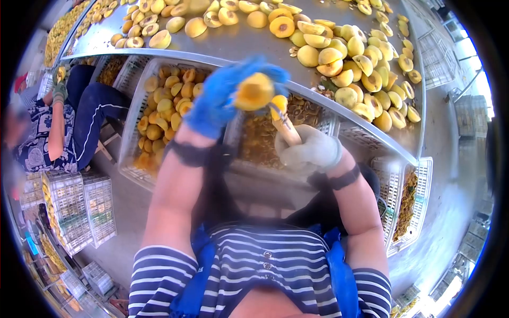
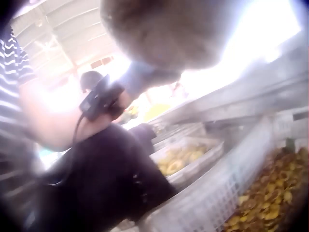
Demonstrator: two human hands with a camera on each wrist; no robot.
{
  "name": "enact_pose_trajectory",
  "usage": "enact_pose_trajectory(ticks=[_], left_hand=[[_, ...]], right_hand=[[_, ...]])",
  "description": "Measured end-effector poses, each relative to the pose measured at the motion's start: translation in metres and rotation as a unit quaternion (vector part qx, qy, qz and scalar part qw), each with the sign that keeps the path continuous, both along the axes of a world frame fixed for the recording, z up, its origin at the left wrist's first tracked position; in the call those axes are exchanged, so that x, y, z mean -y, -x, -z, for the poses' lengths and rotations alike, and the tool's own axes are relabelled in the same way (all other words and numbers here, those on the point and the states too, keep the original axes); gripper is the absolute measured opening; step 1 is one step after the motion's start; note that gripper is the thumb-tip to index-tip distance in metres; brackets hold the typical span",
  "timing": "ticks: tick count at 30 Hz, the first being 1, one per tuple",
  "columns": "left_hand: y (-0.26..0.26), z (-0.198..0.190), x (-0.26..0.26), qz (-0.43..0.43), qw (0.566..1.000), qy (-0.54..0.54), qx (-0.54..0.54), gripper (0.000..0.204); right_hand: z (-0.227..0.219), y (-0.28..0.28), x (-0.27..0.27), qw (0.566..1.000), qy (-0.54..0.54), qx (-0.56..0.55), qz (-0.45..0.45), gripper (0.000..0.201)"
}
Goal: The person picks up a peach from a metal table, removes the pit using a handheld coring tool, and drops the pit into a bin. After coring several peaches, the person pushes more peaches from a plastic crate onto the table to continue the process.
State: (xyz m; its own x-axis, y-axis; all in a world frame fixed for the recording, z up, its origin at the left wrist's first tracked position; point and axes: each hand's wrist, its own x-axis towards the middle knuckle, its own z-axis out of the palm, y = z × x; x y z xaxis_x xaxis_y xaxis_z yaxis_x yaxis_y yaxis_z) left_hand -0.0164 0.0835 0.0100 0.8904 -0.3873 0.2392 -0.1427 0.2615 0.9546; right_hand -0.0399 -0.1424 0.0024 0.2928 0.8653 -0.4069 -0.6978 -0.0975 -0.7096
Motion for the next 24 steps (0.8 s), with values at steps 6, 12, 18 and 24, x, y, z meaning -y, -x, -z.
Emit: enact_pose_trajectory(ticks=[6,12,18,24], left_hand=[[0.008,-0.031,-0.097,-0.222,0.846,-0.484,-0.023,0.038],[-0.103,0.032,0.051,-0.178,0.803,-0.480,0.307,0.040],[-0.154,0.050,0.131,-0.093,0.733,-0.631,0.236,0.050],[-0.144,0.044,0.065,0.034,0.981,-0.028,-0.187,0.053]], right_hand=[[-0.002,0.025,0.026,0.668,0.524,0.511,-0.136,0.027],[-0.012,0.030,0.041,0.690,0.450,0.564,-0.058,0.023],[-0.006,0.029,0.059,0.680,0.459,0.569,0.059,0.023],[-0.011,0.025,0.058,0.692,0.434,0.548,0.180,0.029]])
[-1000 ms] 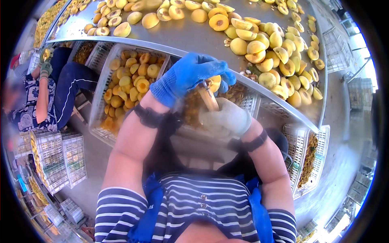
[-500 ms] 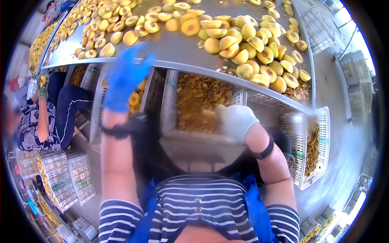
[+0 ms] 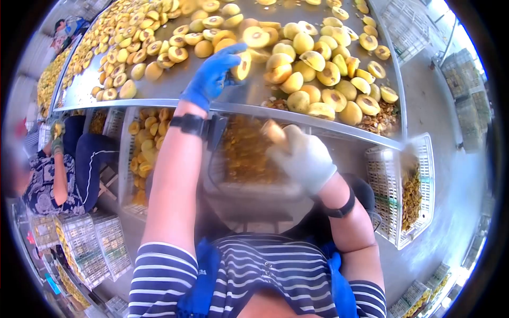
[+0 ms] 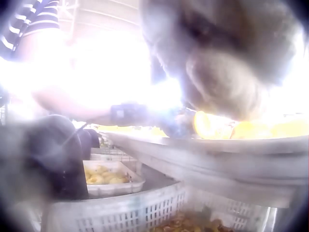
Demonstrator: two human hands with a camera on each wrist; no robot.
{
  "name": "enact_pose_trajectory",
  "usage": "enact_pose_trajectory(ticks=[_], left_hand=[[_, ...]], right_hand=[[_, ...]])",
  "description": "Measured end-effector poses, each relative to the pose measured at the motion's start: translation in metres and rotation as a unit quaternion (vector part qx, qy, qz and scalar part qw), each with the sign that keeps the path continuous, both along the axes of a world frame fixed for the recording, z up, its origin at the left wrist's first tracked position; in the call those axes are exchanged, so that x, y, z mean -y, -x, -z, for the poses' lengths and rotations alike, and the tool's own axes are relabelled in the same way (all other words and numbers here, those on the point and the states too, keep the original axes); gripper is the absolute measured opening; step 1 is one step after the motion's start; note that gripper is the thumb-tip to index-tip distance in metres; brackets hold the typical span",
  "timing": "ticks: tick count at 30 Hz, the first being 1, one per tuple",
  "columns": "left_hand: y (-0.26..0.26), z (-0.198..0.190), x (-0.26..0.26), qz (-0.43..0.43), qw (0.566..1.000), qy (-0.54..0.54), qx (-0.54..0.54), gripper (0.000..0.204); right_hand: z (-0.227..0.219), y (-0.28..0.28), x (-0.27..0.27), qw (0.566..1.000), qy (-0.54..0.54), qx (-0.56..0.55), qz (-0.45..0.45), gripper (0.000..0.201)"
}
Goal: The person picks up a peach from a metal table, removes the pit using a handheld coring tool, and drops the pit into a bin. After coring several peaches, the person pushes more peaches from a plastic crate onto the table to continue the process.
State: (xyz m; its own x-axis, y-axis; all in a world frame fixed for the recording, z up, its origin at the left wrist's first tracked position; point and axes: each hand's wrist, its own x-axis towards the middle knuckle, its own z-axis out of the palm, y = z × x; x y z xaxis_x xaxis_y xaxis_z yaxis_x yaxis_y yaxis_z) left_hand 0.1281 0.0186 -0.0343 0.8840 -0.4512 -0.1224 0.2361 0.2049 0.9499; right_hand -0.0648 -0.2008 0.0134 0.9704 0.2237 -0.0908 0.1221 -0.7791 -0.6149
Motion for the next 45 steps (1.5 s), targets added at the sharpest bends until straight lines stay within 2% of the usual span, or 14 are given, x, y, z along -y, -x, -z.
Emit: enact_pose_trajectory(ticks=[3,5,6,9,14,19,21,24,27,31,33,38,40,45], left_hand=[[0.037,-0.011,-0.023,-0.026,0.989,0.141,-0.027,0.055],[0.060,-0.017,-0.026,-0.076,0.993,0.077,0.041,0.053],[0.085,-0.030,-0.024,-0.088,0.931,-0.123,0.332,0.047],[0.112,-0.042,-0.029,-0.074,0.955,-0.071,0.277,0.051],[0.125,-0.029,-0.037,-0.101,0.895,-0.160,0.405,0.053],[0.128,-0.036,-0.026,-0.116,0.931,-0.140,0.317,0.044],[0.122,-0.024,-0.022,-0.155,0.978,-0.084,0.108,0.050],[0.117,-0.029,-0.021,-0.153,0.981,-0.113,0.031,0.056],[0.116,-0.045,-0.021,-0.102,0.942,-0.309,0.085,0.051],[0.116,-0.045,-0.022,-0.051,0.926,-0.353,0.121,0.047],[0.116,-0.043,-0.023,-0.086,0.983,-0.093,0.134,0.044],[0.134,-0.023,0.005,-0.237,0.961,0.059,0.131,0.041],[0.136,-0.037,0.006,-0.208,0.974,0.094,0.016,0.041],[0.119,-0.043,-0.006,0.020,0.999,-0.012,0.033,0.044]], right_hand=[[0.002,-0.006,-0.011,0.997,-0.082,0.002,0.005,0.034],[-0.003,-0.008,-0.024,0.989,-0.150,-0.003,-0.001,0.038],[-0.003,-0.009,-0.032,0.989,-0.150,-0.006,-0.007,0.038],[0.004,-0.014,-0.054,0.982,-0.185,0.041,0.011,0.036],[0.013,-0.018,-0.074,0.993,-0.080,0.091,0.017,0.030],[0.014,-0.023,-0.080,0.996,0.049,0.078,0.020,0.023],[0.024,-0.026,-0.078,0.998,0.064,0.028,0.004,0.021],[0.018,-0.024,-0.081,0.999,0.035,-0.040,0.001,0.023],[0.019,-0.018,-0.078,0.993,-0.071,-0.084,-0.031,0.026],[0.032,-0.013,-0.079,0.980,-0.169,-0.093,-0.037,0.029],[0.012,-0.020,-0.073,0.914,-0.285,-0.286,0.021,0.024],[0.001,-0.015,-0.071,0.790,-0.431,-0.434,0.043,0.016],[0.003,-0.014,-0.069,0.746,-0.448,-0.490,0.042,0.014],[0.013,-0.010,-0.062,0.731,-0.473,-0.492,-0.012,0.016]])
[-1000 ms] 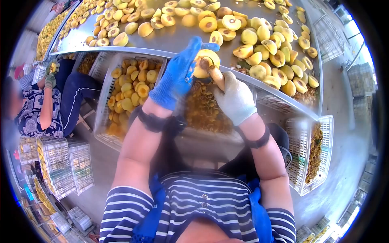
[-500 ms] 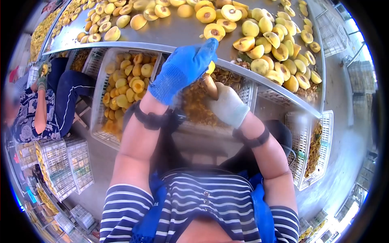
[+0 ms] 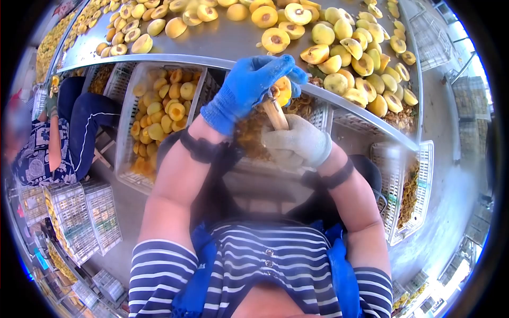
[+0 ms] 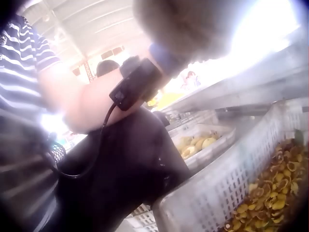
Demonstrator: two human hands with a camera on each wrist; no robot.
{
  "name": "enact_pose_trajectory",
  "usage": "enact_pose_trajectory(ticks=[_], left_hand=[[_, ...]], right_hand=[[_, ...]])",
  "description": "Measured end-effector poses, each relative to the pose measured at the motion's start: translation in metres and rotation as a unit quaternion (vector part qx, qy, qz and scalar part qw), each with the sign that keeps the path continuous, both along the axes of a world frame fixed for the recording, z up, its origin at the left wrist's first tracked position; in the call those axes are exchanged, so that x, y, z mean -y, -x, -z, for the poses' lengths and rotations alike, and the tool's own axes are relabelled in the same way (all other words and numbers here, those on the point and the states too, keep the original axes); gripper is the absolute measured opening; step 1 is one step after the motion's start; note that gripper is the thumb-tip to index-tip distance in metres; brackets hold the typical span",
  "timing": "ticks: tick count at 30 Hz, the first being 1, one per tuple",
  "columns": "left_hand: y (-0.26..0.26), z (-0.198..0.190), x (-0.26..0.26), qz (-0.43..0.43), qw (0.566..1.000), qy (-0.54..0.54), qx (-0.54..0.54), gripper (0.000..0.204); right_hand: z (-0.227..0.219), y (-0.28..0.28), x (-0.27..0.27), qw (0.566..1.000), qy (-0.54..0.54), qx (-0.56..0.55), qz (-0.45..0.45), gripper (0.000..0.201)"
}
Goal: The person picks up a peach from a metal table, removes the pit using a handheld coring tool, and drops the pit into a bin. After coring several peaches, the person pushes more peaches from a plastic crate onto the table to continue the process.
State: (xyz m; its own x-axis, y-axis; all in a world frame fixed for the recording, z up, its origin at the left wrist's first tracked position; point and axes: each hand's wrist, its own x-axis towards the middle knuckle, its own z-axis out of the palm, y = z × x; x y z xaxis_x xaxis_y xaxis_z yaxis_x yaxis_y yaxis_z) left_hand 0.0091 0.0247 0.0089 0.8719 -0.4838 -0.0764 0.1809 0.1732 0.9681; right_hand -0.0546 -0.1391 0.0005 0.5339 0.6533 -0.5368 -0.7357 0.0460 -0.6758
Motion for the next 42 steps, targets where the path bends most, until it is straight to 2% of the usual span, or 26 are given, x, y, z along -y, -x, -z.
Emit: enact_pose_trajectory(ticks=[4,6,7,8,9,10,11,13,16,18,20,23,24,25,26,27,29,31,33,34,35,36,37,39,41,42], left_hand=[[0.008,-0.010,-0.007,0.014,0.999,0.022,0.033,0.044],[0.018,-0.002,-0.019,-0.096,0.972,0.214,0.010,0.045],[0.012,0.014,-0.045,-0.140,0.980,0.133,0.056,0.046],[0.005,0.026,-0.081,-0.180,0.977,0.051,0.103,0.047],[0.011,0.002,-0.110,-0.107,0.972,-0.111,0.176,0.040],[0.008,-0.020,-0.119,-0.158,0.890,-0.395,0.164,0.044],[0.008,-0.016,-0.127,-0.212,0.824,-0.500,0.160,0.051],[0.008,-0.028,-0.098,-0.274,0.721,-0.567,0.290,0.059],[-0.043,0.001,-0.042,-0.201,0.735,-0.506,0.403,0.063],[-0.071,0.023,-0.001,-0.191,0.721,-0.521,0.415,0.064],[-0.099,0.043,0.026,-0.074,0.715,-0.625,0.306,0.061],[-0.122,0.044,0.024,0.000,0.758,-0.594,0.270,0.063],[-0.112,0.029,0.023,0.027,0.820,-0.529,0.217,0.063],[-0.099,0.024,0.022,0.033,0.819,-0.529,0.217,0.063],[-0.086,0.020,0.019,0.038,0.838,-0.441,0.319,0.064],[-0.072,0.016,0.018,0.041,0.843,-0.342,0.413,0.065],[-0.036,-0.003,0.028,0.041,0.829,-0.310,0.463,0.066],[-0.012,-0.013,0.033,0.032,0.811,-0.280,0.513,0.066],[0.004,-0.018,0.030,-0.043,0.922,-0.107,0.369,0.061],[0.019,-0.025,0.034,-0.040,0.986,0.114,0.118,0.054],[0.019,-0.018,0.031,-0.048,0.985,0.112,0.120,0.054],[0.015,-0.003,0.026,-0.114,0.948,-0.033,0.295,0.049],[0.015,0.002,0.022,-0.173,0.858,-0.180,0.450,0.048],[0.016,0.008,0.020,-0.181,0.868,-0.215,0.410,0.044],[0.012,0.015,0.020,-0.195,0.942,0.072,0.263,0.039],[0.011,0.004,0.009,-0.172,0.931,-0.033,0.321,0.036]], right_hand=[[0.004,-0.004,0.021,0.994,-0.086,-0.016,-0.062,0.016],[-0.001,-0.004,0.036,0.986,-0.048,0.056,-0.147,0.022],[-0.003,0.000,0.037,0.987,-0.051,0.056,-0.145,0.022],[-0.005,0.003,0.040,0.938,0.163,0.242,-0.189,0.024],[-0.007,0.006,0.043,0.809,0.366,0.408,-0.214,0.025],[-0.004,0.014,0.046,0.716,0.476,0.446,-0.247,0.028],[-0.009,0.021,0.045,0.680,0.510,0.463,-0.253,0.022],[0.010,0.023,0.047,0.647,0.562,0.455,-0.241,0.020],[0.018,0.025,0.055,0.609,0.597,0.451,-0.265,0.018],[0.010,0.026,0.064,0.615,0.598,0.434,-0.276,0.019],[0.003,0.022,0.069,0.622,0.600,0.418,-0.281,0.020],[-0.004,0.016,0.073,0.685,0.574,0.432,-0.126,0.026],[-0.005,0.012,0.074,0.722,0.530,0.445,-0.011,0.030],[-0.007,0.009,0.075,0.747,0.477,0.450,0.104,0.035],[-0.008,0.002,0.073,0.749,0.478,0.446,0.107,0.035],[-0.010,-0.007,0.071,0.807,0.395,0.409,0.163,0.035],[-0.013,-0.014,0.064,0.852,0.312,0.360,0.216,0.036],[-0.017,-0.015,0.049,0.939,0.057,0.174,0.291,0.022],[-0.018,-0.014,0.038,0.939,0.012,0.165,0.303,0.023],[-0.021,-0.014,0.029,0.931,-0.010,0.180,0.316,0.025],[-0.023,-0.013,0.021,0.924,-0.031,0.195,0.329,0.026],[-0.025,-0.010,0.015,0.932,0.071,0.230,0.270,0.027],[-0.009,-0.013,0.010,0.922,0.113,0.268,0.256,0.031],[0.008,-0.011,-0.001,0.700,0.308,0.576,0.289,0.034],[0.003,0.000,-0.002,0.708,0.323,0.574,0.254,0.035],[0.000,0.003,-0.003,0.715,0.342,0.567,0.223,0.036]])
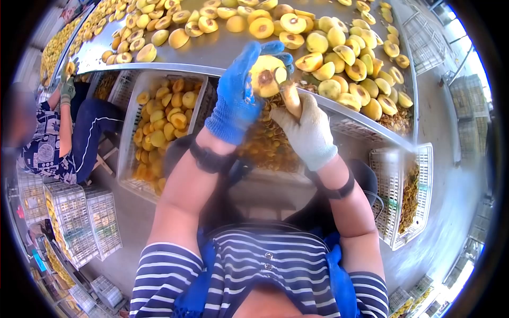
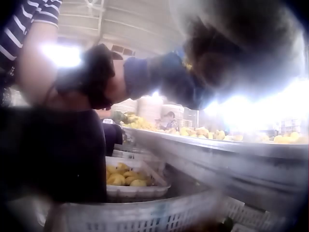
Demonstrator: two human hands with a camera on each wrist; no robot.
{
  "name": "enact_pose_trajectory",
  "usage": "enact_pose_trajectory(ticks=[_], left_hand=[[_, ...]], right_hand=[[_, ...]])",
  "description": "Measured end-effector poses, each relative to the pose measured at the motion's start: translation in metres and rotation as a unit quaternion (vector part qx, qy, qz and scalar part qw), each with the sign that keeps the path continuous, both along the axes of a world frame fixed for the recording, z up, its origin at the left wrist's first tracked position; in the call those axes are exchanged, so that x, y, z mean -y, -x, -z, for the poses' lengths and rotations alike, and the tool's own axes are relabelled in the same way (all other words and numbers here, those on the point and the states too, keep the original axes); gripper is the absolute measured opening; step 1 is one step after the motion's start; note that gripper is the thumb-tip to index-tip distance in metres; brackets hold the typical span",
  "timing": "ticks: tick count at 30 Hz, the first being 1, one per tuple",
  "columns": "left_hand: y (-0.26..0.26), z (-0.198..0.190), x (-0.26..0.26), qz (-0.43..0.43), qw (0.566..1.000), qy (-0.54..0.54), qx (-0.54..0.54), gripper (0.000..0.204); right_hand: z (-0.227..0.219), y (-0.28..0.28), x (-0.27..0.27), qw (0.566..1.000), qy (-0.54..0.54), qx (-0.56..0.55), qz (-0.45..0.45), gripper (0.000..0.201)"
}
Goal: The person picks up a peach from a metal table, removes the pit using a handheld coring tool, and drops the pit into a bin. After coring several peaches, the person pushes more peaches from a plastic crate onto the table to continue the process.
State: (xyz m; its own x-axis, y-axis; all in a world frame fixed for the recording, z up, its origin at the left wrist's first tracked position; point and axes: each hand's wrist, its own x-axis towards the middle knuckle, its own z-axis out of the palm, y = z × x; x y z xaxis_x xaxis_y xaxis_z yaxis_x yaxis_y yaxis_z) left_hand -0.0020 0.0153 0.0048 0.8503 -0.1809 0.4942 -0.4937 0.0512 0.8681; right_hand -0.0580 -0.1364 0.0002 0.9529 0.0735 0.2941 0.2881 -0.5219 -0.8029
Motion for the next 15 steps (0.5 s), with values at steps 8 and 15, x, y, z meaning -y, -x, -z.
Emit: enact_pose_trajectory(ticks=[8,15], left_hand=[[-0.006,0.006,0.002,0.057,0.957,0.200,-0.202,0.038],[-0.008,0.001,0.005,0.082,0.928,0.220,-0.291,0.035]], right_hand=[[0.000,-0.007,-0.005,0.986,0.069,-0.144,-0.049,0.030],[-0.009,-0.006,0.002,0.856,-0.183,-0.453,-0.165,0.022]])
